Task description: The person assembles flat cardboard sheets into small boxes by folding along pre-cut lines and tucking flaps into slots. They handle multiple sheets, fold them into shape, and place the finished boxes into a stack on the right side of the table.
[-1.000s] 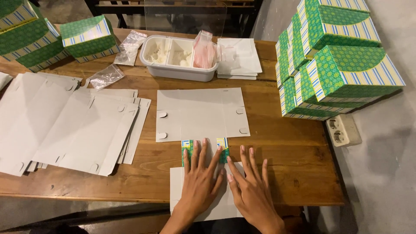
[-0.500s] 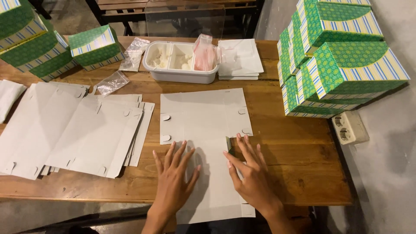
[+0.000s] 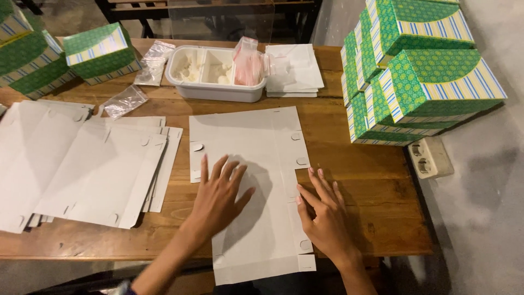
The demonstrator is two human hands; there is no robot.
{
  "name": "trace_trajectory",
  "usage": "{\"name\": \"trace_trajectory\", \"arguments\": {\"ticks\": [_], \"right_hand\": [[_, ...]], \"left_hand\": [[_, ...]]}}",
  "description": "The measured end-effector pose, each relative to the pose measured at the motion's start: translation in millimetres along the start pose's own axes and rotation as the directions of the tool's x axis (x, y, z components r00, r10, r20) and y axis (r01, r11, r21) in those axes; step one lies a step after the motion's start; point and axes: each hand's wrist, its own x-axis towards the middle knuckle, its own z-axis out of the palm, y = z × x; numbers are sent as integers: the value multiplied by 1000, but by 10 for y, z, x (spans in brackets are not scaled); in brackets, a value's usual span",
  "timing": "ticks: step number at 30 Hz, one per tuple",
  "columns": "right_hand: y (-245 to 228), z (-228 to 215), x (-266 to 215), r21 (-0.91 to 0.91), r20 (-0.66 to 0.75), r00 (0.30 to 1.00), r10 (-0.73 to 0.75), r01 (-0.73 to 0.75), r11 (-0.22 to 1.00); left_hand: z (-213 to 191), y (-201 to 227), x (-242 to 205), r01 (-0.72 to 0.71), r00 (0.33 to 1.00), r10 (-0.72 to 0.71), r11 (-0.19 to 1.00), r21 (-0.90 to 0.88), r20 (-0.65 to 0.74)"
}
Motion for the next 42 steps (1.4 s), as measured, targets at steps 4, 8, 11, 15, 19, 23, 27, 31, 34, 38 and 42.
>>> {"name": "trace_trajectory", "arguments": {"ticks": [4,8,11,15,19,23,27,31,34,38,42], "right_hand": [[21,-3,-3,16,-2,1000,-12,12,1000],[28,0,-7,22,8,1000,15,-15,1000],[41,-44,35,10,-4,1000,-10,10,1000],[107,-95,12,72,-74,997,1,5,997],[142,-78,5,57,-126,988,87,-80,995],[90,-88,52,-52,-116,983,139,-146,988],[45,-56,21,-4,-138,975,171,-173,985],[-3,-54,-10,6,-168,969,180,-182,983],[-4,-41,-33,-5,-192,965,177,-181,983],[-20,-43,-33,90,-217,955,202,-186,978],[6,-18,-37,265,-234,945,229,-164,950]], "left_hand": [[86,-158,456,-81,987,81,997,-4,140],[264,-238,738,-229,950,247,967,-115,189],[352,-208,756,-273,943,298,947,-167,148],[305,-132,644,-321,942,329,940,-116,59],[236,-78,540,-347,937,350,933,-95,16],[142,-36,498,-385,922,387,922,-44,33],[87,13,413,-413,909,413,911,-16,61],[57,45,383,-413,907,417,908,-66,63],[26,50,395,-436,897,439,898,-64,53],[14,51,401,-434,898,439,896,-96,36],[40,54,398,-425,902,429,902,-78,52]]}}
